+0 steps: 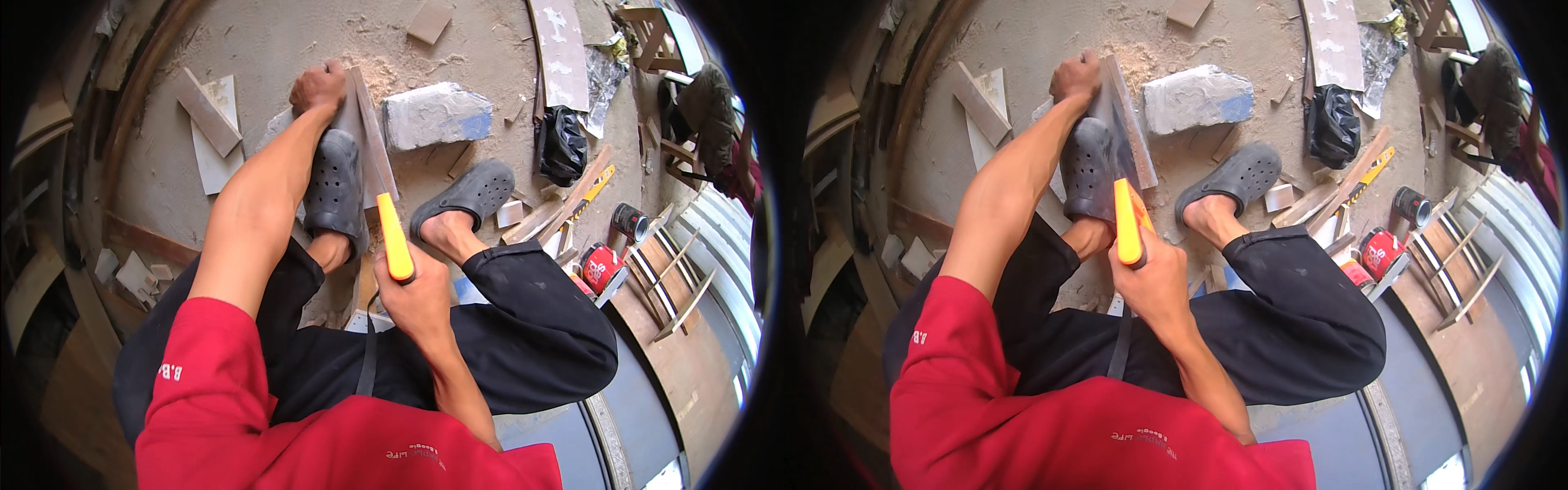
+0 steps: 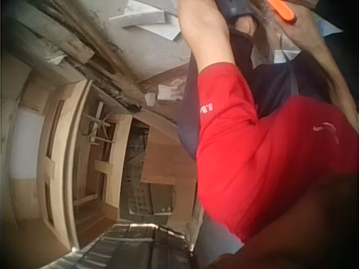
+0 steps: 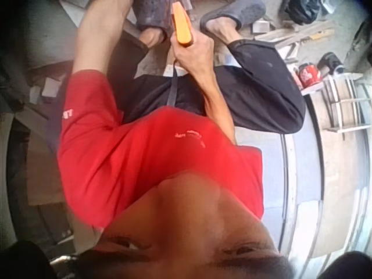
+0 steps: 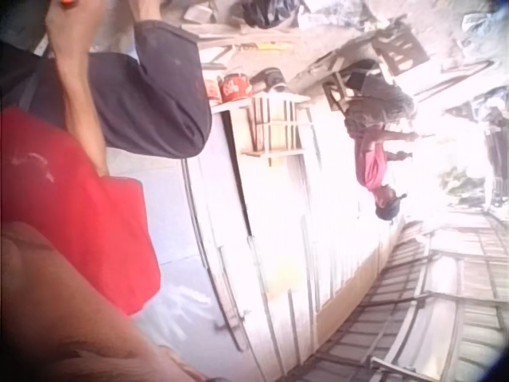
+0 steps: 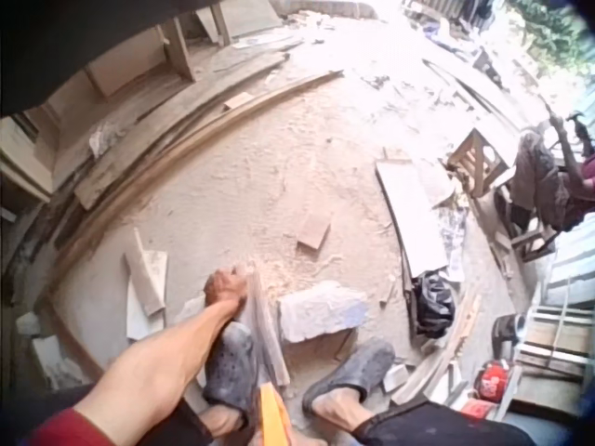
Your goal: The person uses a hand saw to cut a small rectangular piece of wood while seated on the floor. The wood is held between the feet for stability during the sawing process.
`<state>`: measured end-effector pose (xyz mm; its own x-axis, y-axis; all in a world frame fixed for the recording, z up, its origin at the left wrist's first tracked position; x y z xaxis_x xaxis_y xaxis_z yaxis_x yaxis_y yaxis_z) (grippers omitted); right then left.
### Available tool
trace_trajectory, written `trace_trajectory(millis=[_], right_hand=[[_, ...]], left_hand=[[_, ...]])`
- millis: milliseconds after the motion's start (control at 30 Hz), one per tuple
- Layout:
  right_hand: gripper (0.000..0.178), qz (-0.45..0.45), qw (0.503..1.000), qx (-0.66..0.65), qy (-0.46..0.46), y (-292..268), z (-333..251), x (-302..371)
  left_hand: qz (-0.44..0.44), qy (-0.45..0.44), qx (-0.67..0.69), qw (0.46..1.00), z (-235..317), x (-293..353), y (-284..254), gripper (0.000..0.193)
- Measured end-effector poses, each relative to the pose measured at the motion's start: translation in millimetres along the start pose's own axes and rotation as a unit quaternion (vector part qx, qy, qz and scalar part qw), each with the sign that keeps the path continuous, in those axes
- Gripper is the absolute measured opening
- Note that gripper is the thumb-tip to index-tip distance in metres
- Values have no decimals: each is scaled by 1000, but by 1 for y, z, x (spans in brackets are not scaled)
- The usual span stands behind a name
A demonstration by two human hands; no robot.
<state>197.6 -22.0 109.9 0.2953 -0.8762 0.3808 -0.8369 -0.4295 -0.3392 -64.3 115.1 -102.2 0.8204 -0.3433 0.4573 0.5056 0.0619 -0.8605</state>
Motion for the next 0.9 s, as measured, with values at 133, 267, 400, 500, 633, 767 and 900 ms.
trace_trajectory(millis=[133,267,400,500,633,767,900], right_hand=[[14,17,999,-28,28,-15,16,-5],[14,2,999,-29,15,-19,22,-12],[16,-9,1000,-9,-11,-5,5,-10],[16,-38,999,32,2,-12,-13,-1],[15,6,1000,-5,-5,-31,-23,44],[19,-7,1000,15,-25,-17,-3,17],[20,9,1000,-2,-10,-30,-14,23]], left_hand=[[48,115,-12,992,11,6,1,61],[52,177,-45,982,18,8,0,62],[9,85,-32,996,11,-3,9,61],[10,53,-27,998,5,-2,7,61],[10,40,-24,999,12,-5,4,62],[16,40,-36,998,9,-3,9,62],[4,21,-38,999,4,-3,7,65]])
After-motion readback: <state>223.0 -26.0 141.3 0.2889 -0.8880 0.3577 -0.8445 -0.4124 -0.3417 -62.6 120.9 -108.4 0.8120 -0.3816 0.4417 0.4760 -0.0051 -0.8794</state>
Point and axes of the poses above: each hand's wrist, its own x-axis away from the middle knuckle, its own y-axis out of the palm, z = x × y, the point moved 9 cm from there along -x, towards the middle knuckle, and after that the axes turned 15 degrees about -y, right-handed, at the moved point
